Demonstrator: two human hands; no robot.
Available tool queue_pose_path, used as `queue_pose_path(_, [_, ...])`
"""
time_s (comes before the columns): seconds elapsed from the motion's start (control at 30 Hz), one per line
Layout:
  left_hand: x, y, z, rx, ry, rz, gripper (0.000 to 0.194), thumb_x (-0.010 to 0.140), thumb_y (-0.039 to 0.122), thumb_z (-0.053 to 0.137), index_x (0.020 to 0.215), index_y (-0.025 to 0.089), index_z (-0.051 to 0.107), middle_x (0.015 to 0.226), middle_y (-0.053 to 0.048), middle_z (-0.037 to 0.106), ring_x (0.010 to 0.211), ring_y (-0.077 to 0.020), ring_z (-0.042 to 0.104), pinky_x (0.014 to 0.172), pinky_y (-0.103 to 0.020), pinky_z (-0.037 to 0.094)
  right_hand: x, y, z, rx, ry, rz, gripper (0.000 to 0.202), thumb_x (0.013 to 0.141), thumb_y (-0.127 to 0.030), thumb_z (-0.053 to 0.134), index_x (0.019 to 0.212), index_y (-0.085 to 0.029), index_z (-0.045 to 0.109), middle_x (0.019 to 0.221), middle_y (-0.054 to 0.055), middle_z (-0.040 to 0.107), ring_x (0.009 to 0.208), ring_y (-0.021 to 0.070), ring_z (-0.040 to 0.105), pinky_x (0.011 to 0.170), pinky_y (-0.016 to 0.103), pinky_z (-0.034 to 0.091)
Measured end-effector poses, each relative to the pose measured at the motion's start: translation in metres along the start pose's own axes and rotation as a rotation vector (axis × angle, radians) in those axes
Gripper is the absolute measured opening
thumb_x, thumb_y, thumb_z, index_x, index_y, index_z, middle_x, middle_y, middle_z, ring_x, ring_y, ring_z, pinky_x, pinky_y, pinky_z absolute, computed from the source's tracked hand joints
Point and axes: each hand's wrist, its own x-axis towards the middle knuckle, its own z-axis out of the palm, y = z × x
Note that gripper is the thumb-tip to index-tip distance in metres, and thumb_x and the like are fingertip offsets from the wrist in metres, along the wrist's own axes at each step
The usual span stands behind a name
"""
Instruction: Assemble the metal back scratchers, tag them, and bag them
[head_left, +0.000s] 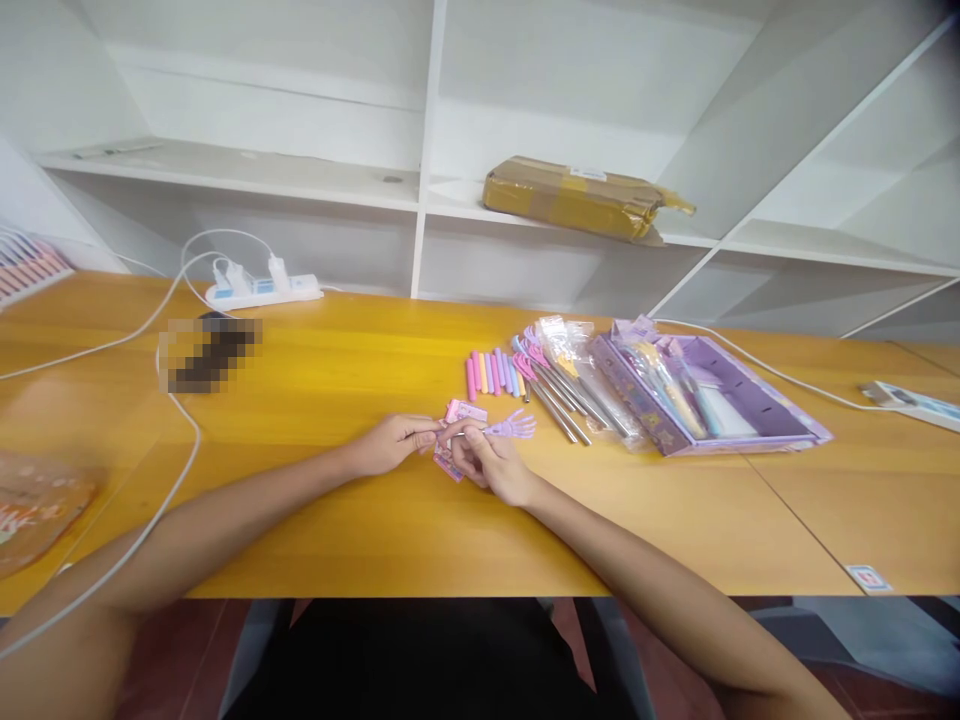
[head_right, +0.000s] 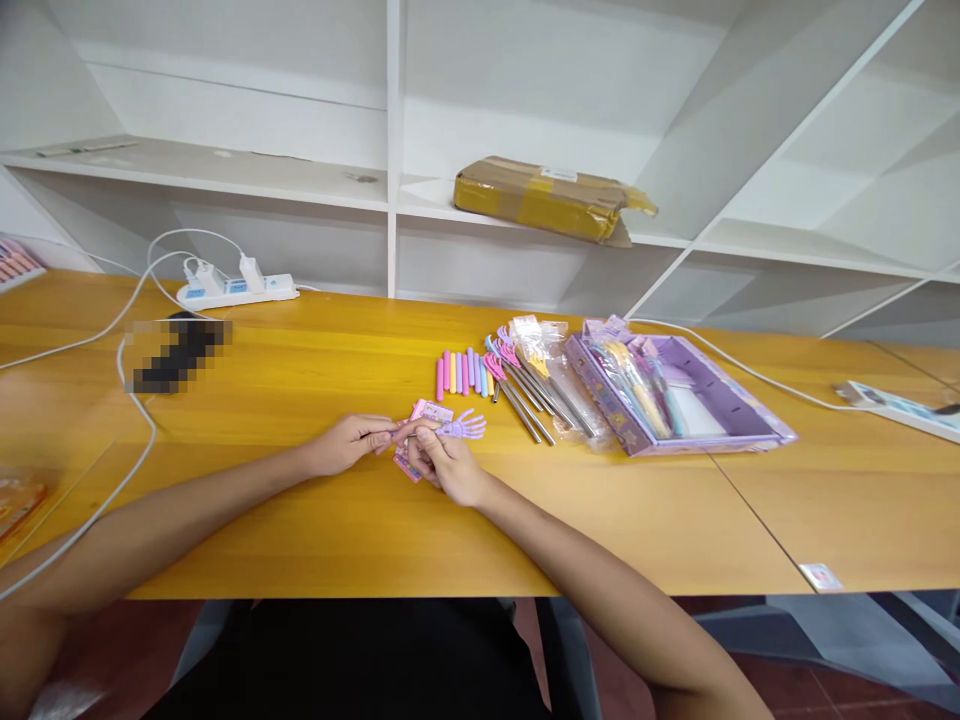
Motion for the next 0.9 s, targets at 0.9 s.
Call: queue_pose_path(0.9, [-0.017,0.088,-0.007,0.772,-0.058,-0.155,0.051,0.111,0.056,0.023,0.118,0.025,0.062,0.09,-0.004,0.073,0.069,-0.0196,0.064,0.061,-0.029,0.035,-0.03,-0.1,-0.036,-1.819,0.037,-0.552,0.023,0.102,-0.005,0.045,0.095,-0.017,0.064,0.085,0.003,0.064,0.061,0.0137,0.045,0.057,0.033,0.023])
